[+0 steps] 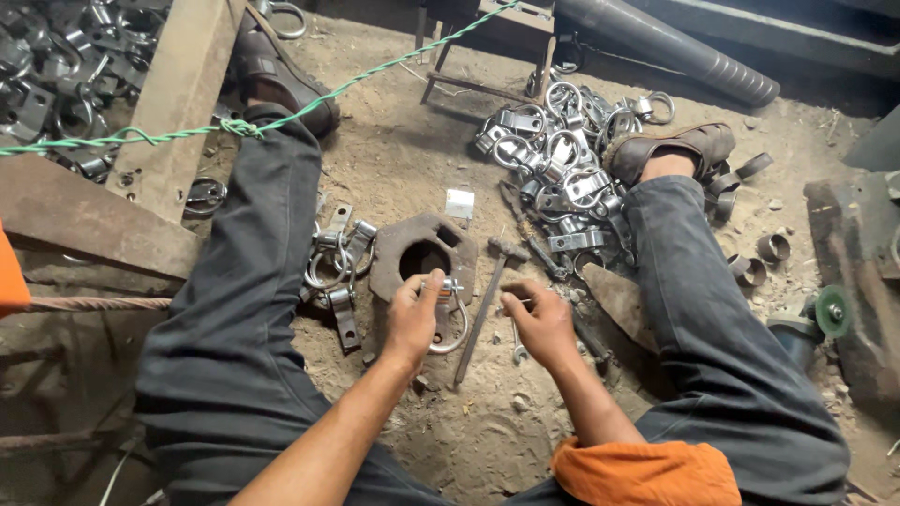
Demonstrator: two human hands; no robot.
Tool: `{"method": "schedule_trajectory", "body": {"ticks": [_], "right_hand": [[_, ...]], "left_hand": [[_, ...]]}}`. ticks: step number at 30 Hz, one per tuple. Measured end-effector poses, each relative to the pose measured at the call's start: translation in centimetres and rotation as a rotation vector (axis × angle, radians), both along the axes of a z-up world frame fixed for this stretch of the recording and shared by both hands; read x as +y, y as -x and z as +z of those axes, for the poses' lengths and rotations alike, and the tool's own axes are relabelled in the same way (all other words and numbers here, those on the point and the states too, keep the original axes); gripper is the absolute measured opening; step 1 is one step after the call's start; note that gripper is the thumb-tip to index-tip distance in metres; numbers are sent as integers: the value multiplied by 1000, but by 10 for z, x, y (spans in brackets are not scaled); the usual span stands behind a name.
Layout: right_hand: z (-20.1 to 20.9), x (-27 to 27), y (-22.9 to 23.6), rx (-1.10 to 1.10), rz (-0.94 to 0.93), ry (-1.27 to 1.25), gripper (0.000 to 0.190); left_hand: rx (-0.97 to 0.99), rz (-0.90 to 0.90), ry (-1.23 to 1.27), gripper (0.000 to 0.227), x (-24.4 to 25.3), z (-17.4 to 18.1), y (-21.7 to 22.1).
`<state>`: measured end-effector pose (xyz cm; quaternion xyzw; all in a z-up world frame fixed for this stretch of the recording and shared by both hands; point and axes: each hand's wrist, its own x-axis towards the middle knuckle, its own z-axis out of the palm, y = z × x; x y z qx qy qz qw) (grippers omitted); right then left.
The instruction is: The person sits on the floor and assembles metal hardware components using a hammer and a metal rod. They repeatedly place a metal ring and plate on a block, insert the rod, and strike it to secure the parts, then set the assembled unit aside.
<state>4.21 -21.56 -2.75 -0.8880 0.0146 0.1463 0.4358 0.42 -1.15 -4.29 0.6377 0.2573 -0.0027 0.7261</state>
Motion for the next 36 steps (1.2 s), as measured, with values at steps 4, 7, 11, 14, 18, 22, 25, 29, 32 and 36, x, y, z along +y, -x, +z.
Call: {"method": "schedule_trajectory", "body": {"ticks": [4,7,11,14,18,22,25,29,32,36], "right_hand": [[25,21,17,42,100,-147,30],[29,27,20,50,127,-246,32],[31,35,23,25,129,-462,43],[29,39,26,41,1,-469,46],[21,39,26,51,13,-500,39],[17,37,27,162,-28,-640,41],[18,35,31,205,-27,-713,42],[24,40,34,246,-164,-809,39],[25,46,38,194,-212,-573,44],[15,43,40,160,-201,-614,39]], "left_hand": [[130,-106,71,41,-1,9,2],[10,-146,102,39,-1,5,4],[-89,-184,159,37,-2,-5,5],[-63,-177,205,38,-2,-10,4],[-63,-141,340,39,-2,-16,1],[-60,-138,413,34,0,-16,2],[-61,-165,437,33,2,-12,3],[3,-241,413,33,1,2,4],[38,-387,296,35,-1,11,6],[122,-445,415,34,-6,15,11]]}}
